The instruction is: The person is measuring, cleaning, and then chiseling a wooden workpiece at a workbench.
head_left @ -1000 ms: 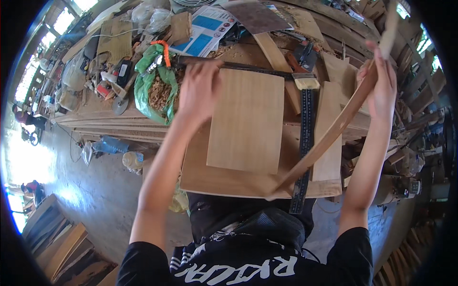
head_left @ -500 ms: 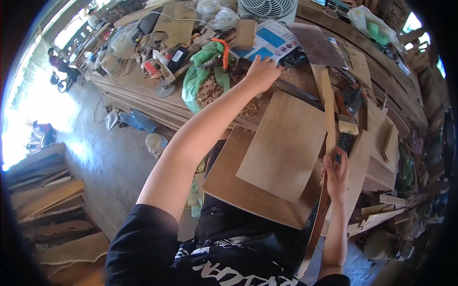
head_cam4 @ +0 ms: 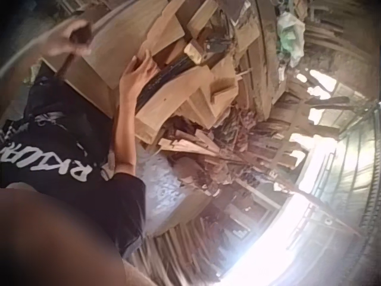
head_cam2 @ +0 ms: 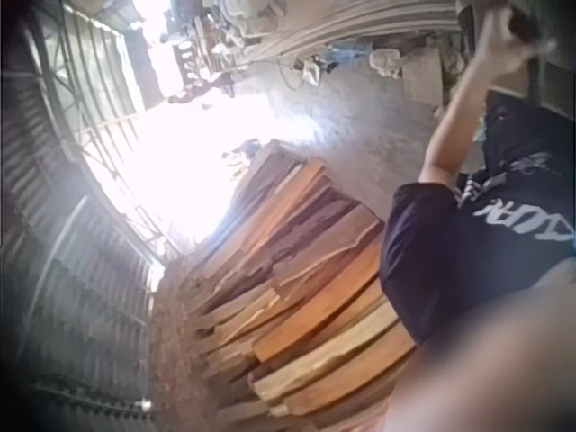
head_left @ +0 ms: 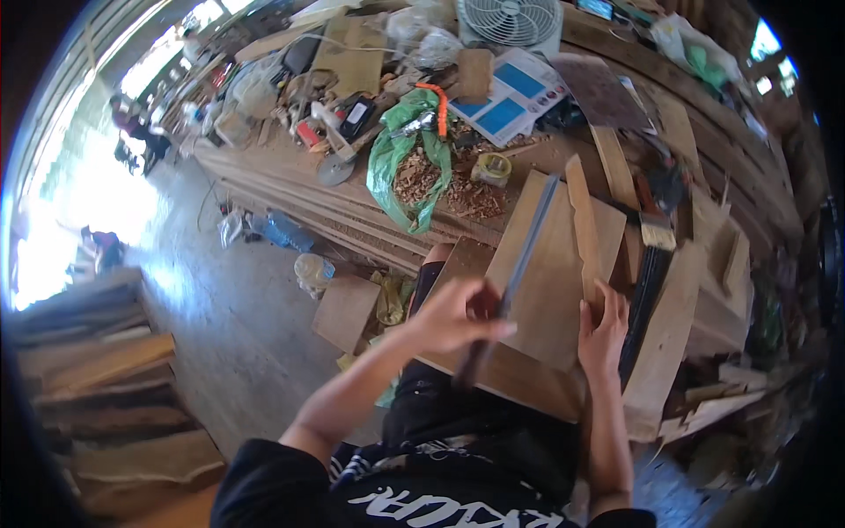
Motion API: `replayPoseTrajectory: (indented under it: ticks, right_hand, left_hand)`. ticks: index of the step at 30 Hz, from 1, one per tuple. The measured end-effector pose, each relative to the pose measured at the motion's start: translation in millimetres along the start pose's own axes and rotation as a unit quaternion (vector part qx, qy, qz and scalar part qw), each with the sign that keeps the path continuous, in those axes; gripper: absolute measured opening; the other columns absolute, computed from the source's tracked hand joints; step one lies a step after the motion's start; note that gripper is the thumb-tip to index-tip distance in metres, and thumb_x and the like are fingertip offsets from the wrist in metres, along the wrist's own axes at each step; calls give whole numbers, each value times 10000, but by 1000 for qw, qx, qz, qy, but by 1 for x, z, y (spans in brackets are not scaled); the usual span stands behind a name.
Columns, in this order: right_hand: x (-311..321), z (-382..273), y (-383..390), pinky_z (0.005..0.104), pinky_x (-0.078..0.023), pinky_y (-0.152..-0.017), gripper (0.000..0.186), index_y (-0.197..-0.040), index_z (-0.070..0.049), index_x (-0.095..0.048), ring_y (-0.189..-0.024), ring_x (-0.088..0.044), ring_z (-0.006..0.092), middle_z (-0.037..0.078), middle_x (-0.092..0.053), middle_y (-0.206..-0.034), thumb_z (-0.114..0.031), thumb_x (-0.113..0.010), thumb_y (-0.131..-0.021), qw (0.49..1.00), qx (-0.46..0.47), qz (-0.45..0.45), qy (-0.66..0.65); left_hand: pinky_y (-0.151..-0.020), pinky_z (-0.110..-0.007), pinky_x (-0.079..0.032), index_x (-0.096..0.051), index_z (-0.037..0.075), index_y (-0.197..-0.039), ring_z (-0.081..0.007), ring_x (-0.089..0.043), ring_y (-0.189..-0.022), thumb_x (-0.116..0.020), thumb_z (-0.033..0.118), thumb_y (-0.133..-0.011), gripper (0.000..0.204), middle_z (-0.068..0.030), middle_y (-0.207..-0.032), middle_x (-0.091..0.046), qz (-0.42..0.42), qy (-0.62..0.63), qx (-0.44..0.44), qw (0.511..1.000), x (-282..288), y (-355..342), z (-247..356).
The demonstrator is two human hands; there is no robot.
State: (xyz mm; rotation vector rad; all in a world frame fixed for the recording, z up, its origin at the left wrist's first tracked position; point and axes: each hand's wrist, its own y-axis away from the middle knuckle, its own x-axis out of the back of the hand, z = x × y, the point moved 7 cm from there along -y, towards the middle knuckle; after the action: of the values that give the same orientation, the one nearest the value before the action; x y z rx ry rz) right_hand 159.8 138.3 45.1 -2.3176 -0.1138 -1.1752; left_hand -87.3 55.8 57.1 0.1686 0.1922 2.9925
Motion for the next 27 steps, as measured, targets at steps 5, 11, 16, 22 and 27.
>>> replayPoseTrajectory:
  ticks: [5, 11, 16, 22, 27]
  right_hand:
    - [5, 5, 4, 515, -550, -854, 483, -1436, -55, -539, -982, -656, 451, 221, -649, -1114, -127, -684, -981, 998, -3, 24, -55]
    - [-2, 11, 10, 480, -574, -650, 589, -1554, -108, -447, -751, -688, 399, 198, -627, -945, -213, -663, -1016, 999, -21, -21, -27]
    - [-12, 19, 18, 484, -576, -568, 660, -1633, -166, -351, -620, -676, 388, 192, -639, -861, -328, -608, -1048, 991, -39, -117, 57]
    - [-2, 17, 36, 452, -575, -520, 753, -1669, -185, -277, -557, -669, 340, 163, -646, -764, -334, -638, -1026, 976, -36, -204, 66]
    - [6, 11, 61, 456, -582, -633, 805, -1629, -142, -364, -676, -679, 333, 162, -659, -868, -228, -762, -934, 954, -86, -285, 31]
  left_hand:
    - [-788, -266, -506, -643, -1, -1129, -98, -636, -876, -735, 213, -994, 270, -25, -942, -688, -191, 34, 97, 976, -63, 45, -34]
    - [-801, -254, -502, -571, 0, -1258, -96, -620, -885, -520, 213, -1102, 269, -59, -1037, -658, -156, 191, 101, 964, -83, 66, -35]
    - [-635, -241, -482, -569, 18, -1062, -82, -573, -689, -500, 354, -1123, 348, -29, -845, -608, 9, 222, 185, 957, -86, 53, -48]
    - [-561, -222, -485, -600, -44, -1282, -77, -594, -638, -620, 241, -1084, 348, -25, -754, -604, 79, 65, 129, 986, -84, 24, -31]
    - [-548, -245, -508, -225, 13, -1651, -86, -587, -607, -567, 139, -1082, 675, -39, -756, -620, 94, 7, 77, 993, -89, 12, -18]
